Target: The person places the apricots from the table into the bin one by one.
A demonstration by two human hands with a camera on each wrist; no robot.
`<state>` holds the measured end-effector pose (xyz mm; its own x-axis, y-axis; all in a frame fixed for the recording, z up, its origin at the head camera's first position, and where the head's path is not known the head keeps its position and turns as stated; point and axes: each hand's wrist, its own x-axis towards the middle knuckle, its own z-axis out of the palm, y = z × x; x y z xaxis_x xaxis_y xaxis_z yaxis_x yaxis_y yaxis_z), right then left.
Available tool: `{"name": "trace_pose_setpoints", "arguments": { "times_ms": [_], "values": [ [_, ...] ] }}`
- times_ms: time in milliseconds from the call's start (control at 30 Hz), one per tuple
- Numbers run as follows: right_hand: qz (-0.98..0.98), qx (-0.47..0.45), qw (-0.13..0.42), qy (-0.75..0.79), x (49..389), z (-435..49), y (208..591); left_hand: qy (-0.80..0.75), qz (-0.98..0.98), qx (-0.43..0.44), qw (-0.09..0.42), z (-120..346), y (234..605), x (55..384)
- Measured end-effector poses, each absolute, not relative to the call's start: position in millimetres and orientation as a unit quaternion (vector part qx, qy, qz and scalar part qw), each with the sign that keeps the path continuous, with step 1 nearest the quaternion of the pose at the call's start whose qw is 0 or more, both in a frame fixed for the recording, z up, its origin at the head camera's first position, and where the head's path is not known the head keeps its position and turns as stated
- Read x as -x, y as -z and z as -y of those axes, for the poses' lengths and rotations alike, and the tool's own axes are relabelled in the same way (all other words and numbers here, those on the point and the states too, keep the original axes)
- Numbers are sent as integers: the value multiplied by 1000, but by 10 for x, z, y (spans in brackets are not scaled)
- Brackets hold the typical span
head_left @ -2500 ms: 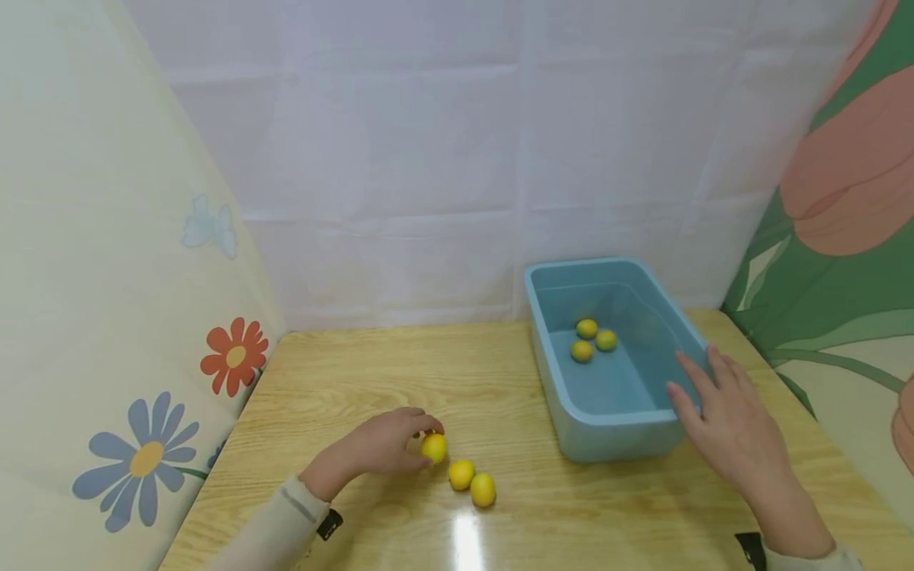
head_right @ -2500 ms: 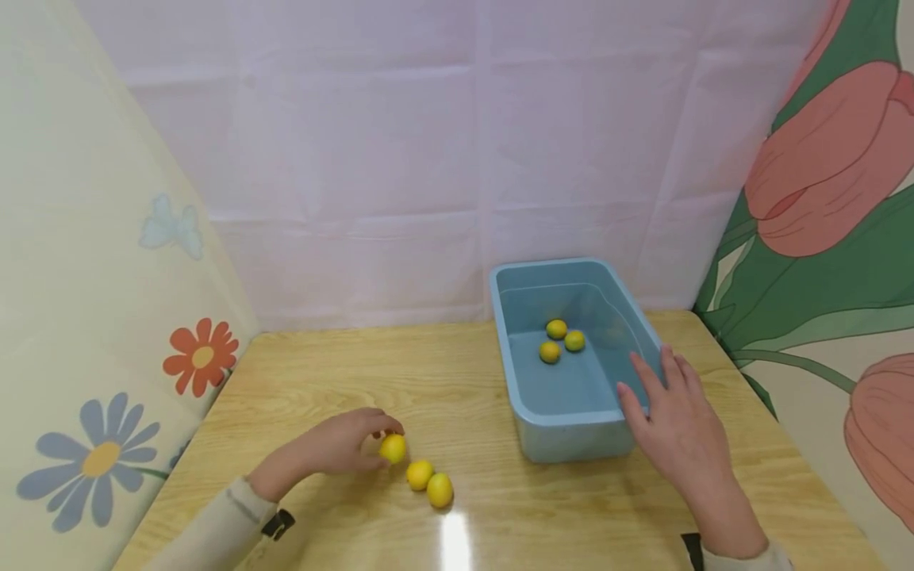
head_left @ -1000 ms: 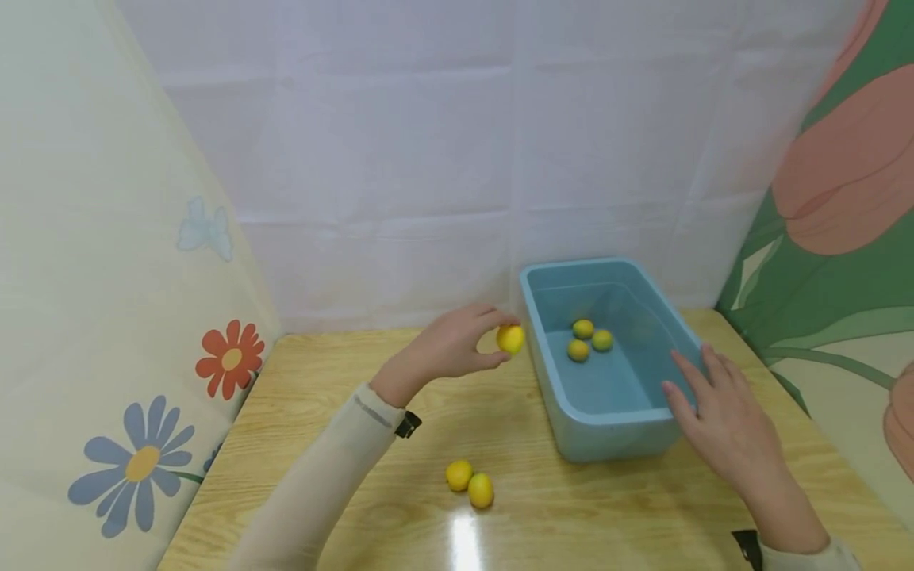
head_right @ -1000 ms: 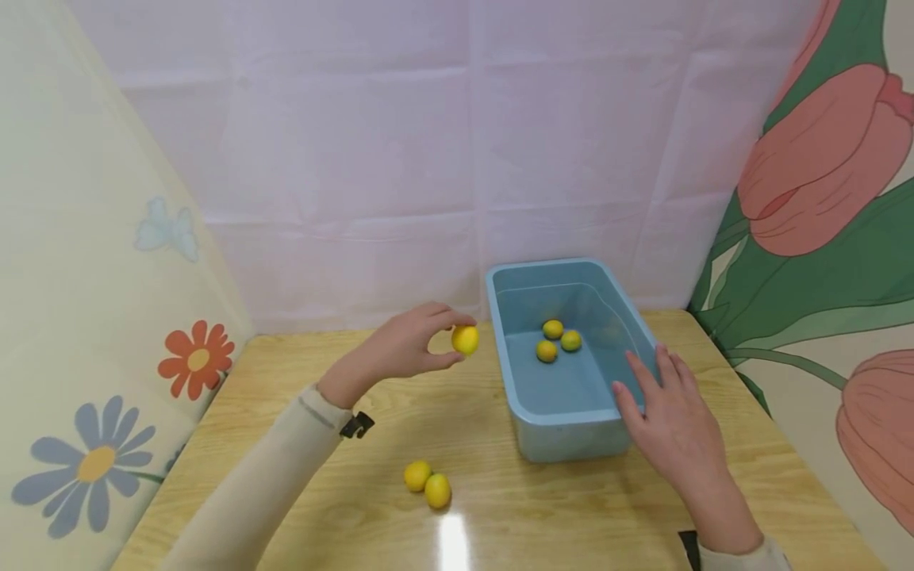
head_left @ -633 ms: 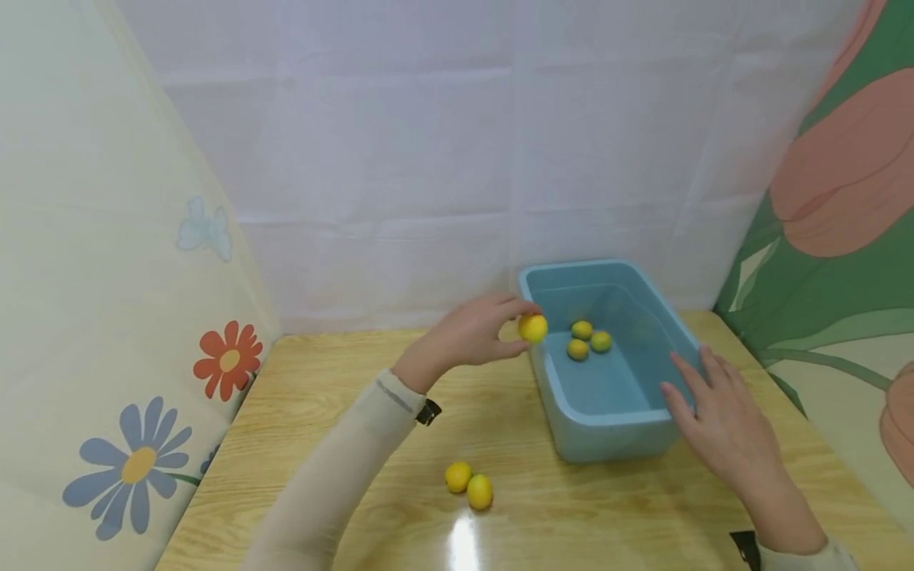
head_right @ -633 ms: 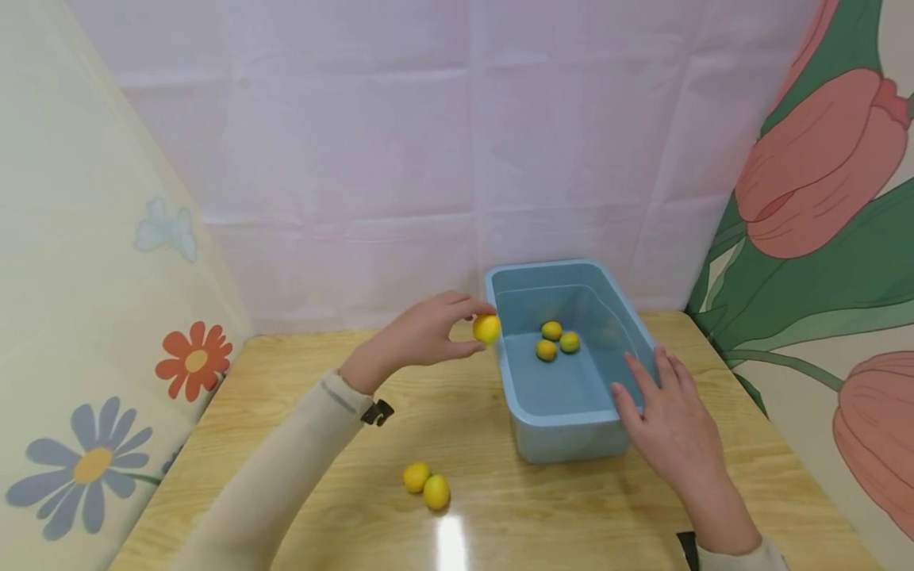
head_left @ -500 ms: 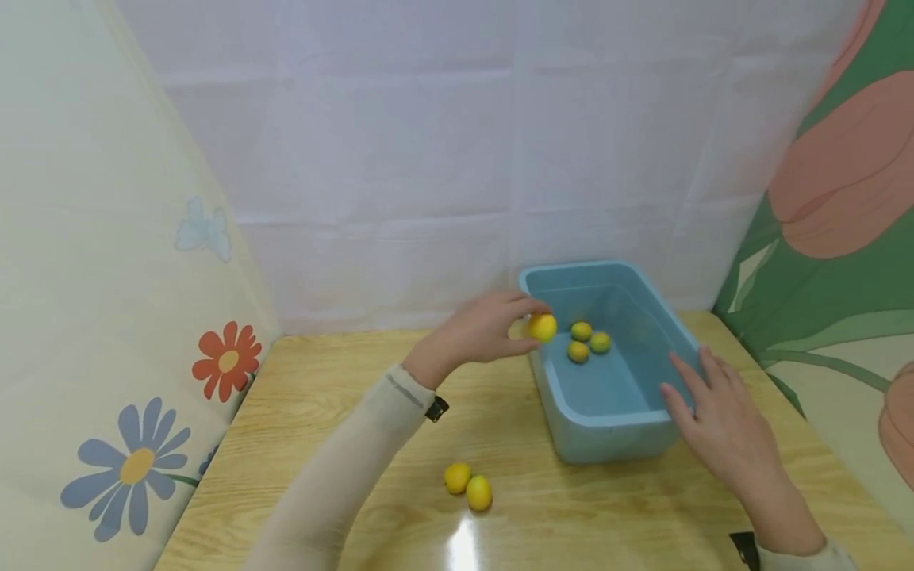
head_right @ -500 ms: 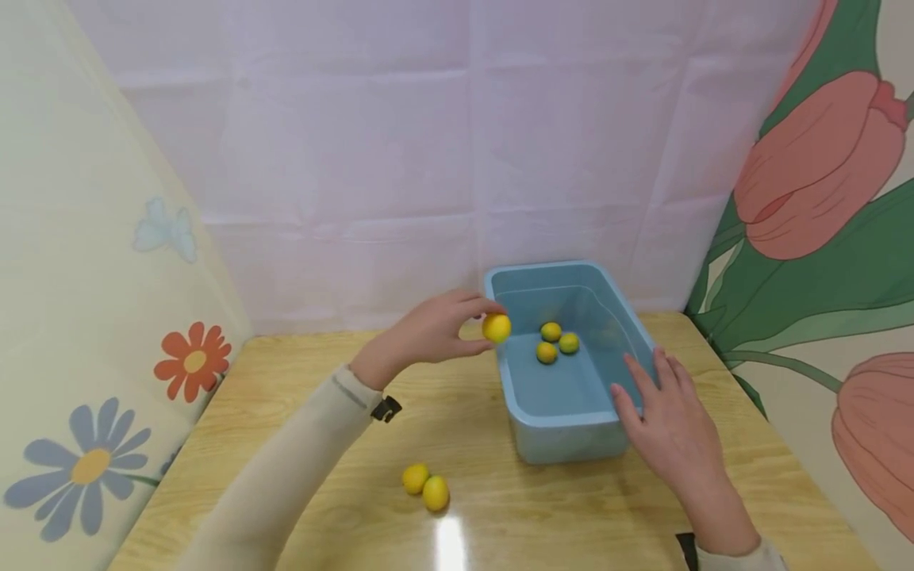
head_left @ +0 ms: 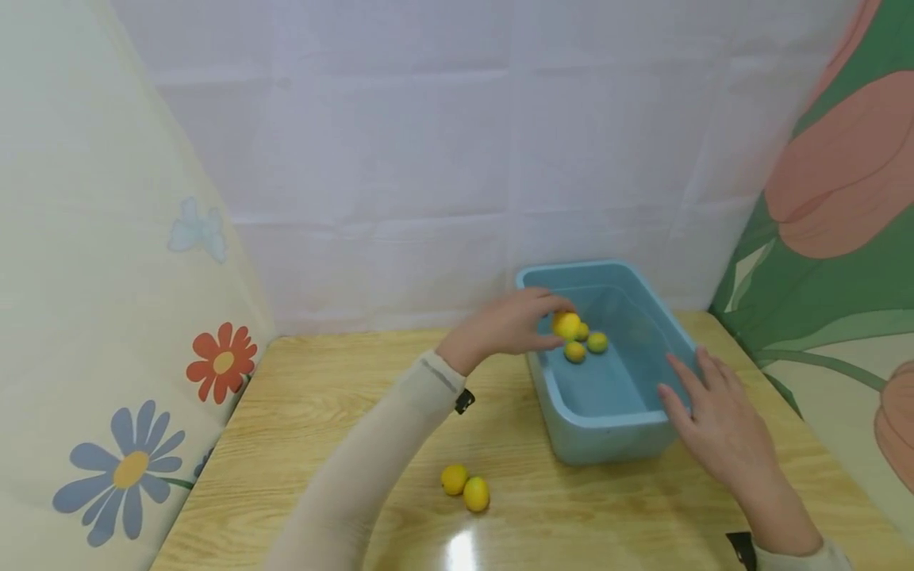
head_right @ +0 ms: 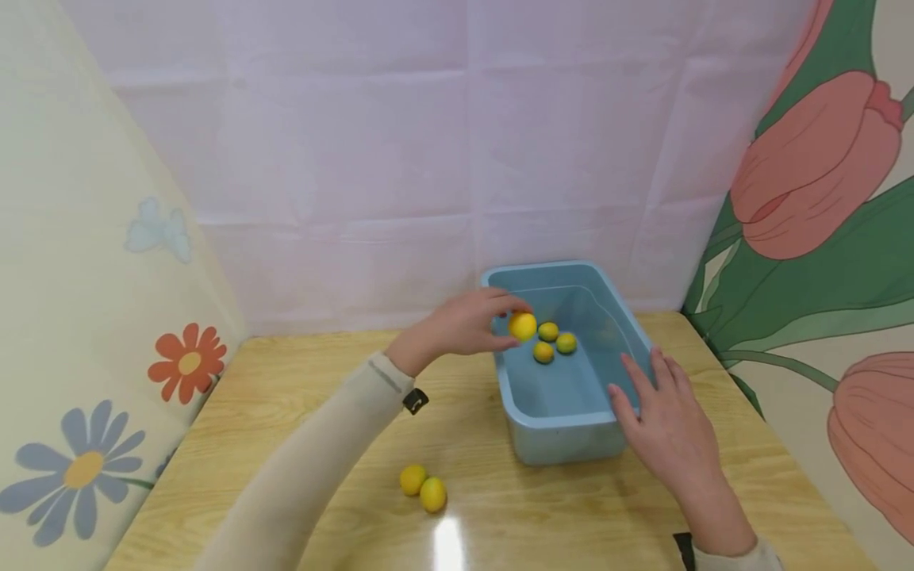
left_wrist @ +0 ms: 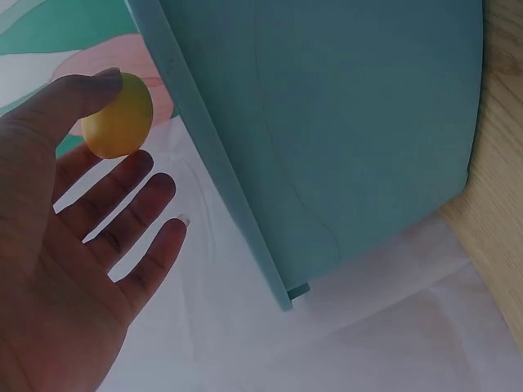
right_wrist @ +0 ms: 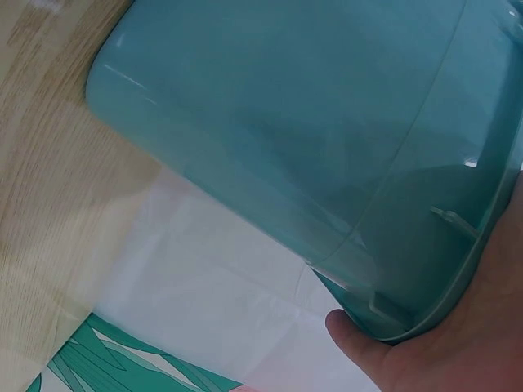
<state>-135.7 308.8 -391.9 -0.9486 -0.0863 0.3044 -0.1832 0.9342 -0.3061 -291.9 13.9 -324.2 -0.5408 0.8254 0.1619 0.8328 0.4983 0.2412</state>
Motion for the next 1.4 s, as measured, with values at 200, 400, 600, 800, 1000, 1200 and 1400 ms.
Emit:
{"name": "trace_pose_setpoints", "arguments": {
  "times_ms": [200, 400, 600, 800, 1000, 1200, 1400],
  "values": [
    [973, -68, 144, -167, 1346, -3084, 3913, 132, 869, 477, 0, -278, 3271, 2983],
    [973, -67, 146, -164, 1348, -3088, 3916, 121, 876, 466, -15, -435, 3275, 3031],
    [974, -65, 146, -162, 1352, -3088, 3913, 117, 882, 455, -33, -557, 3273, 3086],
    [976, -60, 137, -157, 1353, -3088, 3908, 98, 887, 449, -39, -675, 3290, 3101],
    [976, -61, 141, -156, 1357, -3067, 3907, 79, 894, 440, -41, -756, 3276, 3086],
    [975, -64, 142, -158, 1370, -3048, 3914, 68, 898, 432, -45, -745, 3244, 3042],
    [974, -64, 152, -156, 1389, -3043, 3928, 62, 895, 441, -32, -667, 3241, 3003]
  ]
}}
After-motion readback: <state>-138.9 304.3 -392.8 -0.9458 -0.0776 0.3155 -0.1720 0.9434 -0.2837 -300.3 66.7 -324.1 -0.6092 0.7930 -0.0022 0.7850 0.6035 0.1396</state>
